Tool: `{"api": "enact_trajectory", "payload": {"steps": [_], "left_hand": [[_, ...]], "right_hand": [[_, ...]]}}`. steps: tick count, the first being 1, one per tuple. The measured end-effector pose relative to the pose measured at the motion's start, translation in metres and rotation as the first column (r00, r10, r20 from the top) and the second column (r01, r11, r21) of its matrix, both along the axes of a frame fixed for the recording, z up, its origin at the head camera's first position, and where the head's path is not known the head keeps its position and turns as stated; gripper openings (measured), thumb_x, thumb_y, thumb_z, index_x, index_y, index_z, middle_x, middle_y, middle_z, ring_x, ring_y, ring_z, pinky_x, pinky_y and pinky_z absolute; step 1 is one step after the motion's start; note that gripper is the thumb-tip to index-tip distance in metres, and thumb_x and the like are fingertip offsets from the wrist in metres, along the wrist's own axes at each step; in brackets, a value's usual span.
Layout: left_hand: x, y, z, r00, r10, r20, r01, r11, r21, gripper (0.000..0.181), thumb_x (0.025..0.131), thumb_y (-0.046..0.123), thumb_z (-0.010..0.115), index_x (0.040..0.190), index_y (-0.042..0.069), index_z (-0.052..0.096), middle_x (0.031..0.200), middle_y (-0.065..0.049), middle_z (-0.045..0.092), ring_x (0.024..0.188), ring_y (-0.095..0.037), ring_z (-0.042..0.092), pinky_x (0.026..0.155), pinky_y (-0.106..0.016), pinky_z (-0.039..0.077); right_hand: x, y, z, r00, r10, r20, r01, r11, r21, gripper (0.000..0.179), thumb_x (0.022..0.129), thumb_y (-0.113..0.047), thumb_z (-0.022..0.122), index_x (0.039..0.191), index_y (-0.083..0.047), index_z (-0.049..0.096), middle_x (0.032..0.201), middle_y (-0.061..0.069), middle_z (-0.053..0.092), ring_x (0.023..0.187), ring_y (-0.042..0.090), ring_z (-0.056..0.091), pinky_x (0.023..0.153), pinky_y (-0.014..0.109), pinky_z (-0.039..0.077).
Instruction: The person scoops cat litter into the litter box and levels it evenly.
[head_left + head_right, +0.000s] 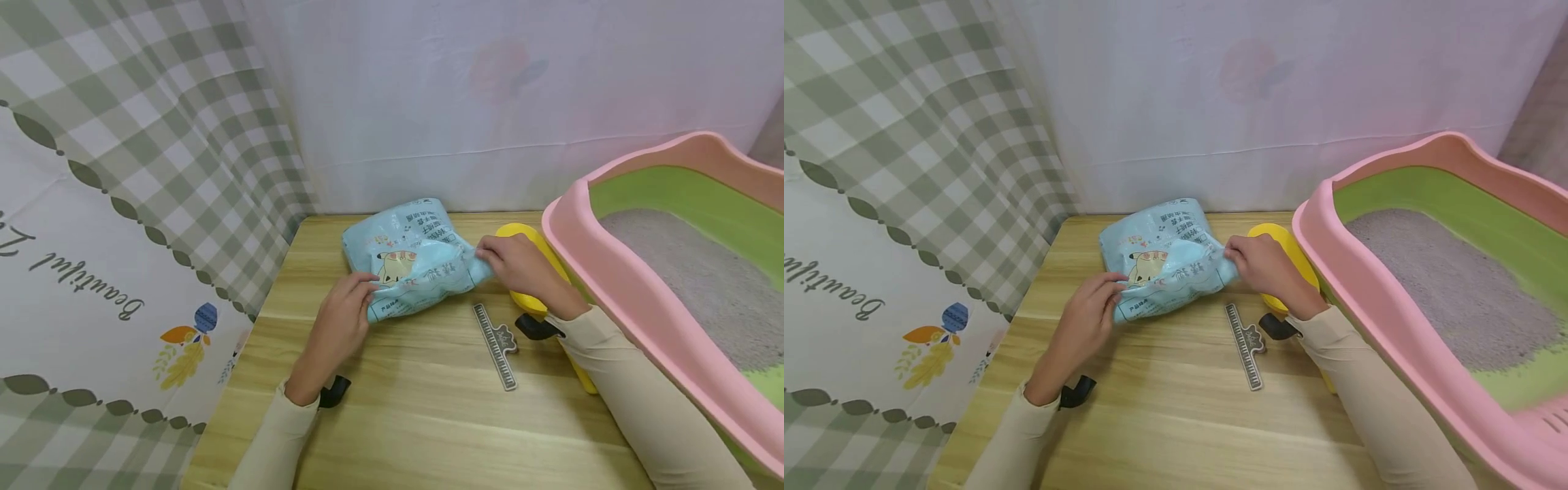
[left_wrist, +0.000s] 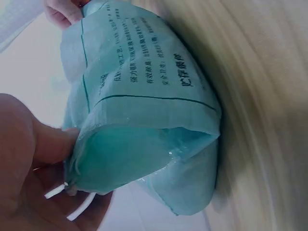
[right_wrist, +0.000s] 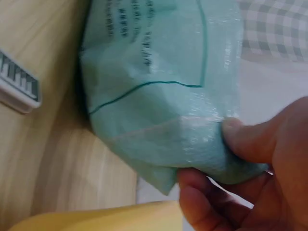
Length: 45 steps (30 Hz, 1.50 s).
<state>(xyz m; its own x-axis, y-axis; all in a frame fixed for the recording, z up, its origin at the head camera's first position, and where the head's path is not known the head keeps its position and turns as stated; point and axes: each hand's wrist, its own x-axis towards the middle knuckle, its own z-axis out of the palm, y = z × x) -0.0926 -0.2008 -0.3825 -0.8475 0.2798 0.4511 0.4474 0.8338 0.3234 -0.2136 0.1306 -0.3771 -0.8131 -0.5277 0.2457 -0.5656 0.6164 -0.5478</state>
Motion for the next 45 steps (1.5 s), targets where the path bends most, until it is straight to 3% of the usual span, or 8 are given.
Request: {"api": "enact_trajectory", "payload": {"steps": [5,10,16,25,29,34,38,45], "left_hand": [[-0.002,0.001,0.001,0.999,0.001,0.043,0.001,0.998,-0.055,0.011,0.097,0.004,0.074,0.108,0.002,0.072,0.129,-0.014,0.07,0.098,-0.031,0.073,0.079,-0.045,0.06],[-0.004,0.005,0.005,0.995,0.005,0.096,0.01,0.989,-0.149,0.039,0.089,0.022,0.094,0.108,0.008,0.062,0.115,-0.011,0.068,0.073,-0.025,0.061,0.062,-0.04,0.054],[-0.007,0.011,0.01,0.985,0.022,0.172,0.022,0.968,-0.251,0.046,0.089,0.026,0.094,0.119,0.007,0.065,0.103,-0.008,0.073,0.072,-0.025,0.066,0.064,-0.045,0.058],[-0.016,-0.002,0.004,0.979,-0.084,0.187,0.087,0.996,-0.009,0.008,0.103,0.016,0.079,0.102,0.009,0.08,0.112,-0.004,0.072,0.094,-0.023,0.07,0.081,-0.044,0.058],[-0.02,-0.005,0.006,0.95,-0.061,0.308,0.037,0.996,0.081,0.021,0.109,0.02,0.069,0.097,0.007,0.081,0.121,-0.005,0.07,0.107,-0.028,0.066,0.089,-0.048,0.053],[-0.029,-0.005,0.011,0.854,0.066,0.516,-0.118,0.991,0.068,0.031,0.109,0.03,0.063,0.105,0.005,0.081,0.124,-0.005,0.07,0.119,-0.031,0.062,0.098,-0.053,0.049],[-0.037,-0.005,0.017,0.795,0.157,0.586,-0.188,0.982,-0.008,0.031,0.105,0.034,0.066,0.113,0.006,0.078,0.122,-0.006,0.073,0.117,-0.03,0.067,0.095,-0.052,0.053],[-0.043,-0.022,0.022,0.838,0.044,0.544,-0.037,0.999,-0.024,0.043,0.109,0.032,0.066,0.071,0.015,0.055,0.103,-0.004,0.066,0.091,-0.023,0.059,0.077,-0.039,0.046]], "right_hand": [[-0.003,0.004,0.003,0.999,0.042,0.019,-0.042,0.999,0.004,0.016,0.111,-0.011,0.064,0.107,-0.004,0.078,0.081,0.001,0.068,0.074,0.023,0.056,0.073,0.042,0.045],[-0.003,0.014,0.006,0.992,0.113,0.047,-0.113,0.994,0.003,0.01,0.107,-0.018,0.072,0.108,-0.009,0.077,0.079,-0.004,0.066,0.072,0.018,0.057,0.073,0.041,0.049],[-0.001,0.017,0.006,0.99,0.136,0.034,-0.137,0.989,0.054,0.02,0.09,-0.012,0.09,0.1,-0.01,0.073,0.088,0.0,0.073,0.077,0.022,0.066,0.076,0.043,0.055],[-0.004,0.014,0.004,0.996,0.078,0.03,-0.079,0.997,0.026,0.011,0.104,-0.016,0.077,0.098,-0.011,0.07,0.073,-0.004,0.055,0.07,0.02,0.05,0.07,0.041,0.041],[-0.006,0.01,0.006,0.994,0.046,0.097,-0.051,0.998,0.044,0.014,0.111,-0.017,0.067,0.1,-0.009,0.068,0.072,-0.001,0.047,0.072,0.023,0.05,0.073,0.042,0.04],[-0.011,-0.003,0.007,0.992,-0.002,0.129,-0.011,0.995,0.102,0.021,0.112,-0.016,0.061,0.096,-0.003,0.067,0.073,0.003,0.05,0.075,0.028,0.053,0.076,0.044,0.041],[-0.015,-0.013,0.007,0.985,-0.06,0.162,0.036,0.988,0.148,0.023,0.111,-0.016,0.061,0.1,0.002,0.071,0.078,0.007,0.059,0.079,0.033,0.058,0.079,0.047,0.045],[-0.013,-0.014,0.011,0.986,-0.107,0.131,0.087,0.985,0.148,0.024,0.111,-0.017,0.061,0.11,0.002,0.076,0.091,0.011,0.072,0.087,0.037,0.063,0.083,0.05,0.047]]}}
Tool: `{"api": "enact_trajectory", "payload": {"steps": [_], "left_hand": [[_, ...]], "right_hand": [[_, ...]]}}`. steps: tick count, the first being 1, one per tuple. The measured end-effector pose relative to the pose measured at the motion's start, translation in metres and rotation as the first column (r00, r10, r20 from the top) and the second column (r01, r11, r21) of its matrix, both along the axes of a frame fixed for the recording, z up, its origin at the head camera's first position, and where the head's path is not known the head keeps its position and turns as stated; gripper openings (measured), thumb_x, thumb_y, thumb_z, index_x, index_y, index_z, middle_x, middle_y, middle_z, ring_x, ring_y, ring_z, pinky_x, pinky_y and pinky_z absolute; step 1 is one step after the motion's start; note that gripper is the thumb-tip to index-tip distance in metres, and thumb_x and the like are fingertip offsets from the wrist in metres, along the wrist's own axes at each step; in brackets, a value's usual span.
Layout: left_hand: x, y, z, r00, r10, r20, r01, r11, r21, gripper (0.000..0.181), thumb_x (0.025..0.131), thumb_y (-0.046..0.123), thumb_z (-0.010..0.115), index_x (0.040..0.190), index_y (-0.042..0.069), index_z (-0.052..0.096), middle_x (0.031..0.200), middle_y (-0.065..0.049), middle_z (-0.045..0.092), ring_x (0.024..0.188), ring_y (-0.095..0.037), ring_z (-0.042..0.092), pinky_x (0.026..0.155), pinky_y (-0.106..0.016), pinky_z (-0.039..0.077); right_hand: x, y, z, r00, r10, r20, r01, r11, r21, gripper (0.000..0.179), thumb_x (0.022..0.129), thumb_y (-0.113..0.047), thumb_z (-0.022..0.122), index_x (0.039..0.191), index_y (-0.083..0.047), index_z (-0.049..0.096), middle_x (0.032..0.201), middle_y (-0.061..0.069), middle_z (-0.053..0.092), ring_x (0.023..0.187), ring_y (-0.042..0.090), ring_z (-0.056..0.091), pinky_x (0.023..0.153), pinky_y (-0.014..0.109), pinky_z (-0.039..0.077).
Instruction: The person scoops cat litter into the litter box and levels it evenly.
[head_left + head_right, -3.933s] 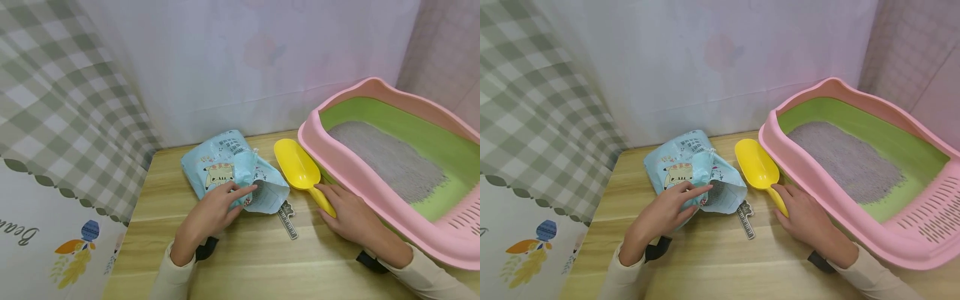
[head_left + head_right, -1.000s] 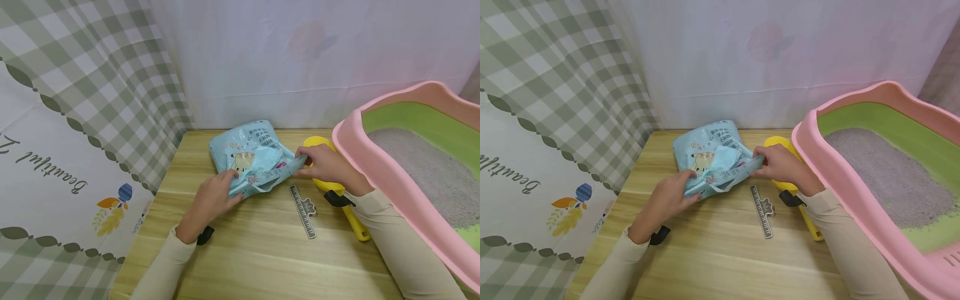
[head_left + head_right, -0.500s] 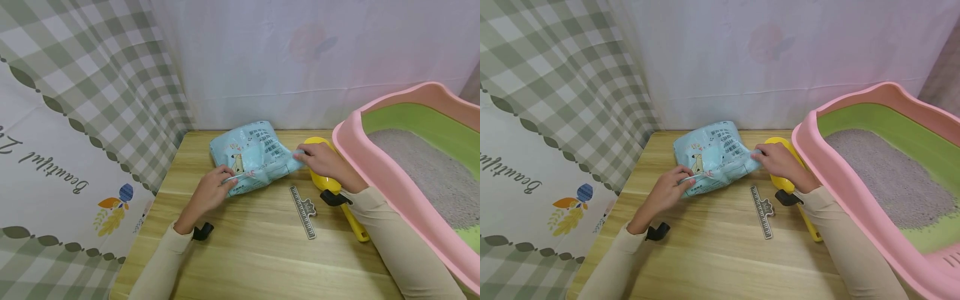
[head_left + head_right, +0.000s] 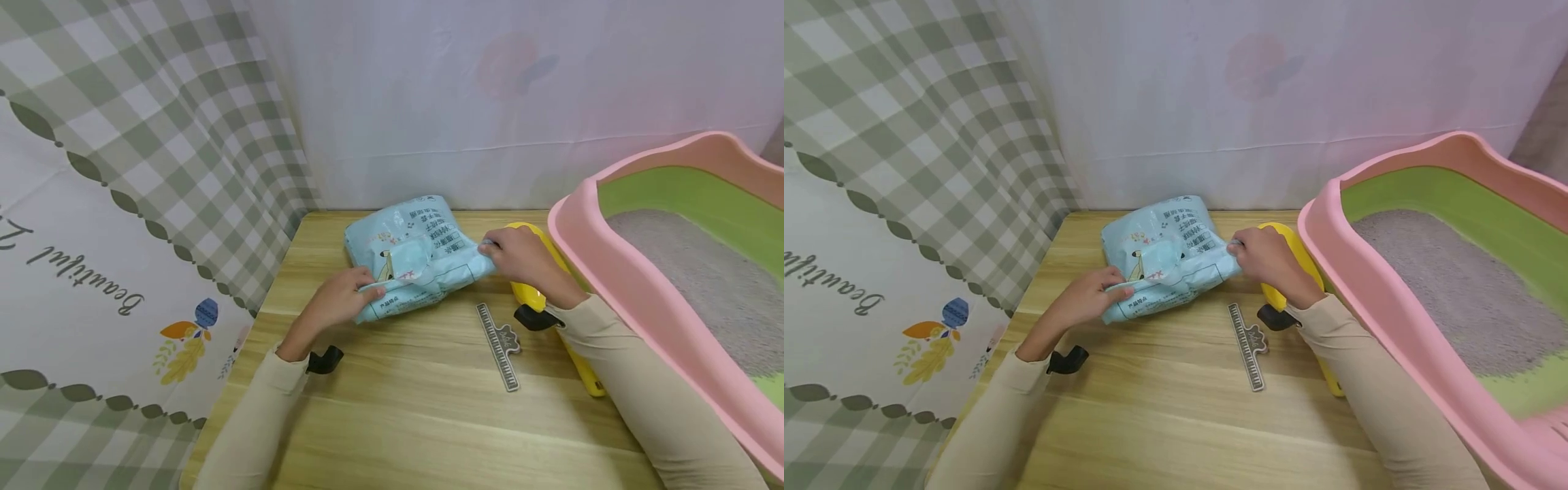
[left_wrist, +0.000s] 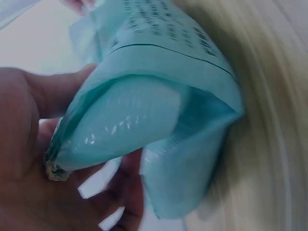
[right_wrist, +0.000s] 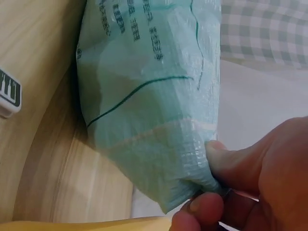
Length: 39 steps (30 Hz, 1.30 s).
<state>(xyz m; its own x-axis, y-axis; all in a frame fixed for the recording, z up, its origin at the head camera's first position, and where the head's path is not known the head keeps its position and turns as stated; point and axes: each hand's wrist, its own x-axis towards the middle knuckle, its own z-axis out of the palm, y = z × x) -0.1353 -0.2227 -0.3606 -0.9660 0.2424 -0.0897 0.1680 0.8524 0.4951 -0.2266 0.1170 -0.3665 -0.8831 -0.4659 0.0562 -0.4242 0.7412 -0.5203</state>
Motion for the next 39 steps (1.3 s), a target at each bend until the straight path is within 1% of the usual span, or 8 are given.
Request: {"api": "enact_trajectory", "payload": {"steps": [6,10,13,16,19,27,35,39], "left_hand": [[0.003,0.003,-0.011,0.959,0.036,-0.283,-0.077,0.988,-0.134,0.027,0.103,0.034,0.079,0.108,0.007,0.081,0.114,-0.01,0.071,0.102,-0.033,0.067,0.081,-0.05,0.057],[0.006,0.024,-0.018,0.813,-0.114,-0.571,-0.069,0.955,-0.289,0.034,0.098,0.009,0.082,0.132,0.011,0.077,0.132,-0.018,0.068,0.117,-0.041,0.065,0.089,-0.055,0.059],[0.01,0.042,-0.022,0.692,-0.292,-0.661,0.018,0.921,-0.388,0.039,0.098,-0.008,0.072,0.133,0.009,0.071,0.133,-0.021,0.065,0.119,-0.043,0.066,0.094,-0.054,0.058],[0.014,0.053,-0.026,0.663,-0.381,-0.645,0.059,0.885,-0.462,0.037,0.098,0.005,0.078,0.133,0.005,0.066,0.129,-0.021,0.066,0.114,-0.041,0.068,0.098,-0.051,0.057],[0.016,0.055,-0.031,0.701,-0.36,-0.615,0.043,0.883,-0.468,0.051,0.096,0.023,0.087,0.138,0.002,0.067,0.126,-0.02,0.068,0.109,-0.04,0.07,0.095,-0.051,0.057],[0.008,0.043,-0.029,0.833,-0.155,-0.531,0.127,0.988,-0.09,0.03,0.099,0.014,0.083,0.124,0.001,0.074,0.104,-0.012,0.07,0.085,-0.028,0.07,0.075,-0.044,0.06],[-0.001,0.035,-0.019,0.981,-0.098,-0.165,0.139,0.955,0.262,0.011,0.107,0.016,0.072,0.103,0.01,0.079,0.086,0.0,0.066,0.077,-0.016,0.058,0.075,-0.036,0.05],[0.0,0.03,-0.02,0.989,-0.126,-0.078,0.144,0.936,0.321,0.011,0.109,0.016,0.068,0.101,0.012,0.075,0.087,0.002,0.062,0.081,-0.015,0.055,0.077,-0.035,0.047]], "right_hand": [[0.002,-0.001,0.003,0.999,-0.025,0.027,0.027,0.997,-0.074,0.018,0.11,-0.015,0.065,0.119,0.0,0.064,0.077,0.009,0.066,0.071,0.029,0.057,0.071,0.045,0.045],[0.002,-0.001,0.003,1.0,0.02,-0.003,-0.021,0.993,-0.119,0.014,0.109,-0.008,0.062,0.118,-0.009,0.051,0.064,0.003,0.047,0.059,0.024,0.044,0.064,0.041,0.039],[0.002,-0.001,0.001,0.994,0.065,-0.084,-0.076,0.989,-0.129,0.011,0.107,0.001,0.055,0.107,-0.01,0.059,0.072,0.004,0.057,0.066,0.028,0.052,0.069,0.044,0.043],[0.002,0.0,-0.002,0.99,0.091,-0.11,-0.106,0.985,-0.137,0.027,0.106,0.005,0.051,0.097,-0.01,0.072,0.09,0.008,0.073,0.08,0.034,0.063,0.08,0.048,0.049],[0.002,0.002,-0.003,0.992,0.106,-0.068,-0.115,0.982,-0.151,0.029,0.108,0.001,0.053,0.1,-0.008,0.079,0.1,0.009,0.079,0.084,0.032,0.066,0.082,0.048,0.051],[0.006,0.01,-0.004,0.994,0.094,-0.062,-0.105,0.974,-0.2,0.011,0.097,-0.007,0.082,0.105,-0.007,0.075,0.079,0.002,0.067,0.07,0.021,0.055,0.07,0.039,0.047],[0.009,0.017,-0.006,0.995,0.048,-0.088,-0.07,0.961,-0.266,0.01,0.099,-0.002,0.077,0.104,-0.01,0.074,0.079,0.003,0.065,0.07,0.023,0.053,0.07,0.038,0.043],[0.008,0.021,-0.004,0.994,0.098,-0.057,-0.109,0.962,-0.249,0.028,0.101,0.0,0.074,0.127,-0.009,0.072,0.078,0.003,0.058,0.069,0.023,0.049,0.07,0.039,0.042]]}}
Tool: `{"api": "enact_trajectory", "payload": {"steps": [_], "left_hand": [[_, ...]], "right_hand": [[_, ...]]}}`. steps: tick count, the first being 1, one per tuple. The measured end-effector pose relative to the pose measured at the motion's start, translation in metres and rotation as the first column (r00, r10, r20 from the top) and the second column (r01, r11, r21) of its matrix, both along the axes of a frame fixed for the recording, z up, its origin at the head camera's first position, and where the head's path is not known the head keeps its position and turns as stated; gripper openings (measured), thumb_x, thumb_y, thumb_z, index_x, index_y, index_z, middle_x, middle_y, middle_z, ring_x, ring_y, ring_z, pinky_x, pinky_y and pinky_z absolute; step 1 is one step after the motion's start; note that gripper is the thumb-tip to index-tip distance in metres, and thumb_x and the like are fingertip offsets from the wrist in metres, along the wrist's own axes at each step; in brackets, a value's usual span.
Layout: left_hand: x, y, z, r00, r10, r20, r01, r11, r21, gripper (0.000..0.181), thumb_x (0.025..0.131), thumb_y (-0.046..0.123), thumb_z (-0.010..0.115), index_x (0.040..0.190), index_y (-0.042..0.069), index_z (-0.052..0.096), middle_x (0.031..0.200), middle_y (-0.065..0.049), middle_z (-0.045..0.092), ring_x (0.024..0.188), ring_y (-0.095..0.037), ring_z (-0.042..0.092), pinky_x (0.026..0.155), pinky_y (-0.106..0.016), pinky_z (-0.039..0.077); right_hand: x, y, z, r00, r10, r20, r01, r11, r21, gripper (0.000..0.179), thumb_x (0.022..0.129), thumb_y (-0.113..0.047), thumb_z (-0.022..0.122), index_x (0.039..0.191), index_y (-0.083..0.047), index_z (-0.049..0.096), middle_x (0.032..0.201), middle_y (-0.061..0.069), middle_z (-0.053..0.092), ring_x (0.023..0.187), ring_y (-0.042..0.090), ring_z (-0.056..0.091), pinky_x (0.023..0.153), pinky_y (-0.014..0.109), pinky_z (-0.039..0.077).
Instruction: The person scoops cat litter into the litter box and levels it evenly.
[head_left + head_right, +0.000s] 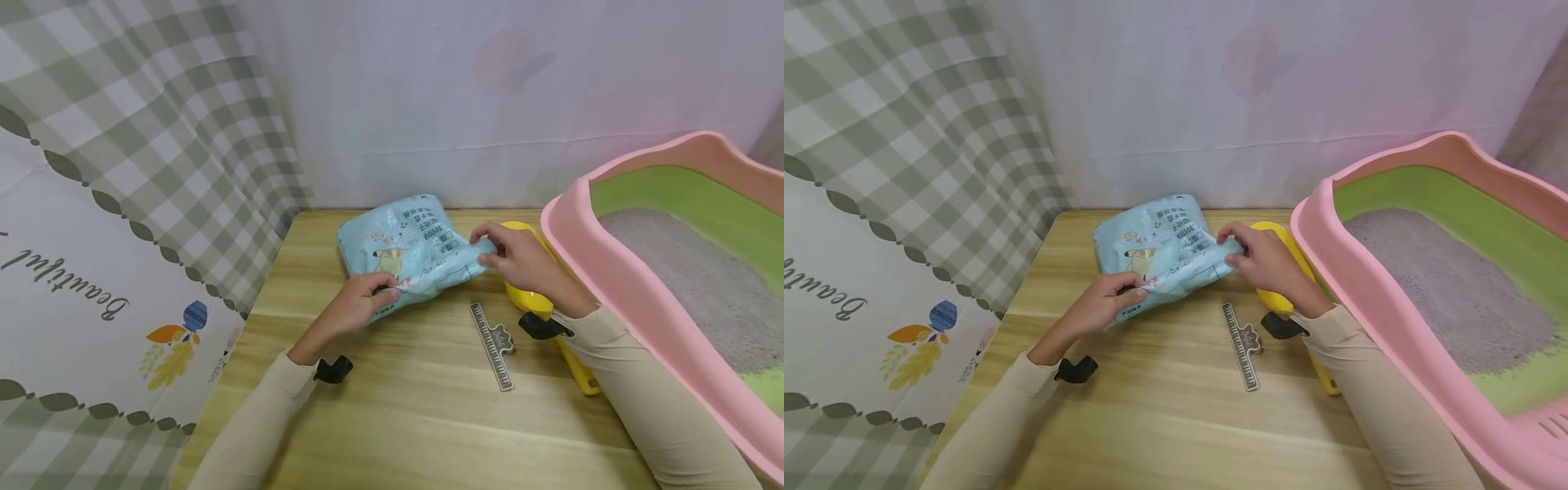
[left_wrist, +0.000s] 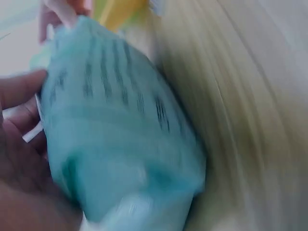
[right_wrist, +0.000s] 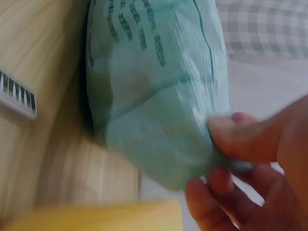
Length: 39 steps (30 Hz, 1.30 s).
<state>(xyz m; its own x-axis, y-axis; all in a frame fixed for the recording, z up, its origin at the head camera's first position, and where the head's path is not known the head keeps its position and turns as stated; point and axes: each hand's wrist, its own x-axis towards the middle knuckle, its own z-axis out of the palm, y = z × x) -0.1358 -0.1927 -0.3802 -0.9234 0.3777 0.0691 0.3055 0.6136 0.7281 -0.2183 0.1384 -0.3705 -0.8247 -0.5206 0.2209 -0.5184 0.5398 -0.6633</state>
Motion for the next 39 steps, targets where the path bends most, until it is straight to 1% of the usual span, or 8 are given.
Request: {"api": "enact_trajectory", "payload": {"steps": [4,12,20,24,27,30,34,39], "left_hand": [[0.006,-0.002,-0.002,0.956,-0.094,-0.278,0.031,0.974,-0.225,0.014,0.098,0.015,0.084,0.105,0.009,0.074,0.099,0.0,0.069,0.084,-0.017,0.062,0.076,-0.036,0.054],[0.014,0.002,-0.004,0.677,-0.19,-0.711,-0.208,0.877,-0.433,0.019,0.085,0.002,0.087,0.095,0.007,0.072,0.09,-0.006,0.067,0.079,-0.027,0.067,0.068,-0.04,0.053],[0.008,0.002,-0.005,0.46,-0.28,-0.842,-0.298,0.845,-0.444,0.026,0.102,-0.008,0.055,0.086,0.008,0.067,0.085,-0.007,0.066,0.077,-0.027,0.065,0.068,-0.037,0.052],[0.005,-0.001,-0.006,0.411,-0.34,-0.846,-0.309,0.821,-0.48,0.025,0.11,0.002,0.059,0.088,0.011,0.069,0.088,-0.005,0.064,0.083,-0.026,0.066,0.077,-0.041,0.056],[0.003,-0.003,-0.006,0.425,-0.321,-0.846,-0.279,0.843,-0.46,0.02,0.106,0.0,0.064,0.09,0.011,0.069,0.089,-0.006,0.061,0.088,-0.03,0.067,0.084,-0.05,0.059],[0.005,-0.003,-0.004,0.481,-0.285,-0.829,-0.246,0.864,-0.439,0.018,0.1,-0.004,0.069,0.091,0.012,0.069,0.098,-0.009,0.064,0.097,-0.035,0.068,0.091,-0.061,0.059],[0.014,-0.002,0.002,0.66,-0.226,-0.717,-0.18,0.879,-0.442,0.016,0.095,0.0,0.078,0.099,0.012,0.069,0.127,-0.014,0.07,0.101,-0.035,0.072,0.08,-0.052,0.061],[0.023,-0.012,0.007,0.906,-0.066,-0.419,-0.07,0.951,-0.301,0.017,0.1,0.018,0.083,0.108,0.012,0.069,0.099,-0.002,0.073,0.071,-0.018,0.062,0.064,-0.036,0.053]], "right_hand": [[0.001,0.004,0.004,0.998,0.052,-0.036,-0.05,0.998,0.043,0.029,0.102,-0.002,0.075,0.13,-0.007,0.072,0.082,0.002,0.062,0.07,0.023,0.051,0.071,0.042,0.045],[0.001,0.002,0.003,0.963,0.157,-0.217,-0.127,0.981,0.148,0.03,0.083,0.007,0.075,0.083,-0.016,0.056,0.078,-0.007,0.052,0.071,0.017,0.049,0.067,0.036,0.04],[-0.004,-0.011,-0.013,0.716,0.184,-0.673,-0.094,0.981,0.168,0.027,0.082,0.012,0.055,0.082,-0.014,0.048,0.085,0.002,0.045,0.055,0.014,0.028,0.048,0.031,0.026],[-0.008,-0.011,-0.014,0.698,0.194,-0.689,-0.138,0.981,0.137,0.027,0.08,0.012,0.046,0.086,-0.013,0.055,0.103,0.007,0.063,0.051,0.017,0.035,0.046,0.032,0.03],[-0.01,-0.009,-0.01,0.782,0.198,-0.591,-0.17,0.98,0.104,0.032,0.077,0.015,0.048,0.088,-0.013,0.06,0.099,0.003,0.072,0.056,0.02,0.046,0.052,0.034,0.037],[-0.009,-0.007,-0.005,0.858,0.189,-0.477,-0.173,0.982,0.077,0.035,0.078,0.017,0.051,0.09,-0.013,0.063,0.089,0.001,0.075,0.063,0.02,0.054,0.059,0.037,0.043],[-0.006,0.0,-0.001,0.913,0.196,-0.358,-0.18,0.981,0.076,0.034,0.084,0.017,0.057,0.097,-0.013,0.067,0.096,0.002,0.08,0.067,0.018,0.055,0.064,0.037,0.045],[-0.008,0.008,0.003,0.967,0.19,-0.17,-0.186,0.982,0.037,0.017,0.099,0.003,0.075,0.102,-0.013,0.077,0.09,-0.003,0.077,0.073,0.016,0.057,0.071,0.037,0.047]]}}
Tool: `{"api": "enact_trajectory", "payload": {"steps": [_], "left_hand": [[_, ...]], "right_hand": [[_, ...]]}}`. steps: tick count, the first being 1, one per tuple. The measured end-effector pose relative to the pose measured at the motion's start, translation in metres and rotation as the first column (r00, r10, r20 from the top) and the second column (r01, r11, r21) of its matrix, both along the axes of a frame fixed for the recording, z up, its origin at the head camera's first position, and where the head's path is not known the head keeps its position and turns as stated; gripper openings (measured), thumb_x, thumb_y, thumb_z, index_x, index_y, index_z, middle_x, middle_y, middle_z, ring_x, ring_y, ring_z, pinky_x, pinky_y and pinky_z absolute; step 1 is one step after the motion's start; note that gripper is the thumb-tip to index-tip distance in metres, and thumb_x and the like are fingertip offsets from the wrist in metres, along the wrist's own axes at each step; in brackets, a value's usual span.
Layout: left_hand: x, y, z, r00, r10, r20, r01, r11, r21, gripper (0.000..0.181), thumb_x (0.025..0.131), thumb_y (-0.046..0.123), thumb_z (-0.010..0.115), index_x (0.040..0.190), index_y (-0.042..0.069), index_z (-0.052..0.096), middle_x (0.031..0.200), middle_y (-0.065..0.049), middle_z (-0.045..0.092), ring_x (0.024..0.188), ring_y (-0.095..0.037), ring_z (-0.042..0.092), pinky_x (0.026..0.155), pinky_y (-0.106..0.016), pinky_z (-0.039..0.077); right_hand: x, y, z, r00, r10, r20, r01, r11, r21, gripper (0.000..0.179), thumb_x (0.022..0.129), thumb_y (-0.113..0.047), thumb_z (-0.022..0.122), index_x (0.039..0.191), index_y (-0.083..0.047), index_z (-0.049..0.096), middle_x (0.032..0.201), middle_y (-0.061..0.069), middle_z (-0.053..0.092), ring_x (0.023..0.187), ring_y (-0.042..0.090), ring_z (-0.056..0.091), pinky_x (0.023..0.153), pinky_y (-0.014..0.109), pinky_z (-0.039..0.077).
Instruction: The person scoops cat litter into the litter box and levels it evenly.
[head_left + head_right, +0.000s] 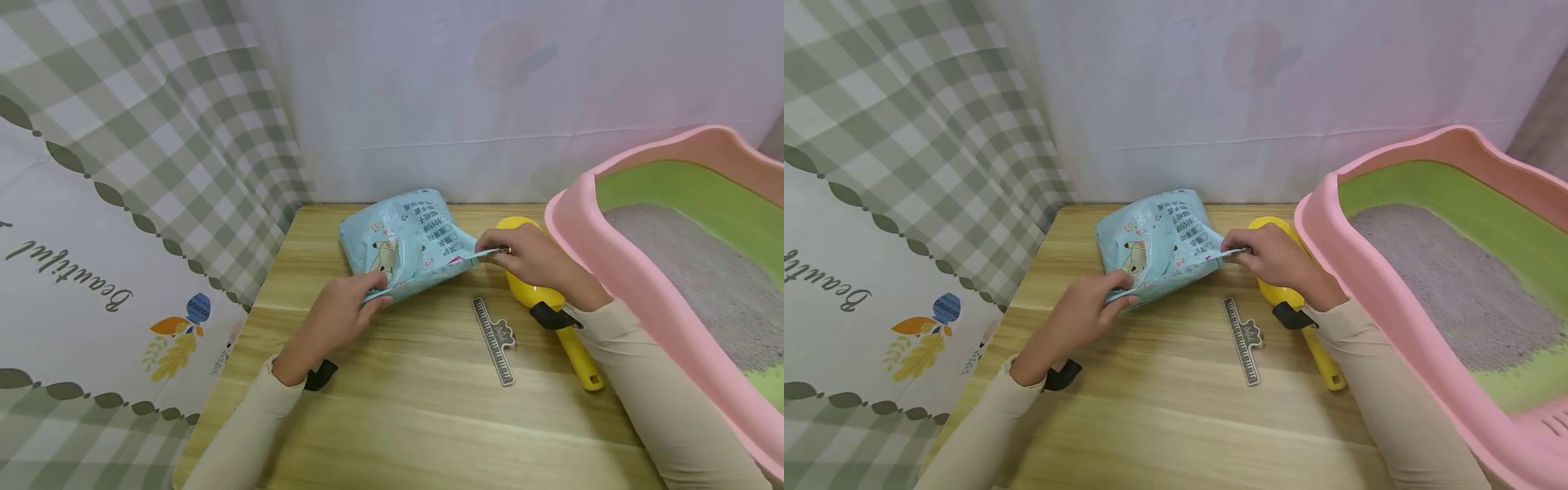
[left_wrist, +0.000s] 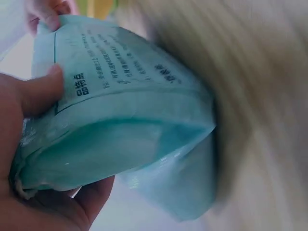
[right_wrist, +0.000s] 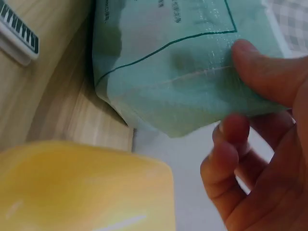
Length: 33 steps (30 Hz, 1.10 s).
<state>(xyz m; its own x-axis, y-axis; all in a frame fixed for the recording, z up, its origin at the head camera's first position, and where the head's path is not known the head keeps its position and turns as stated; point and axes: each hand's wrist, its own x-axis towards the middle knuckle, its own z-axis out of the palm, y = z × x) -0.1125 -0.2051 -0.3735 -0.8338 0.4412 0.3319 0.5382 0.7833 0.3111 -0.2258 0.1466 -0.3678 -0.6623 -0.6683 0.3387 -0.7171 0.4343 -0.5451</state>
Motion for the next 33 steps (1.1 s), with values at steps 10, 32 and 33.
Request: {"api": "enact_trajectory", "payload": {"steps": [10,32,33], "left_hand": [[-0.019,-0.004,0.002,0.914,0.239,0.328,-0.263,0.964,0.028,0.021,0.109,0.029,0.068,0.101,0.014,0.08,0.092,-0.002,0.068,0.089,-0.026,0.062,0.077,-0.044,0.049],[-0.013,0.035,-0.022,0.981,0.004,-0.193,-0.074,0.932,-0.356,0.062,0.088,0.023,0.095,0.138,-0.002,0.069,0.119,-0.018,0.074,0.112,-0.036,0.072,0.098,-0.046,0.058],[-0.013,0.034,-0.022,0.984,0.002,-0.18,-0.062,0.942,-0.331,0.059,0.088,0.02,0.094,0.137,-0.003,0.07,0.118,-0.018,0.074,0.111,-0.036,0.073,0.097,-0.046,0.059]], "right_hand": [[-0.011,-0.026,0.001,0.928,-0.202,0.313,0.18,0.979,0.099,0.016,0.11,-0.017,0.065,0.112,-0.001,0.062,0.067,-0.002,0.043,0.063,0.018,0.043,0.066,0.037,0.039],[-0.019,-0.017,0.008,0.789,-0.3,0.536,0.316,0.947,0.065,0.026,0.104,-0.022,0.077,0.105,-0.004,0.058,0.072,0.0,0.054,0.057,0.013,0.04,0.055,0.028,0.035],[-0.018,-0.016,0.009,0.781,-0.293,0.552,0.314,0.948,0.058,0.025,0.104,-0.02,0.077,0.106,-0.003,0.058,0.073,0.001,0.055,0.057,0.014,0.041,0.055,0.028,0.035]]}}
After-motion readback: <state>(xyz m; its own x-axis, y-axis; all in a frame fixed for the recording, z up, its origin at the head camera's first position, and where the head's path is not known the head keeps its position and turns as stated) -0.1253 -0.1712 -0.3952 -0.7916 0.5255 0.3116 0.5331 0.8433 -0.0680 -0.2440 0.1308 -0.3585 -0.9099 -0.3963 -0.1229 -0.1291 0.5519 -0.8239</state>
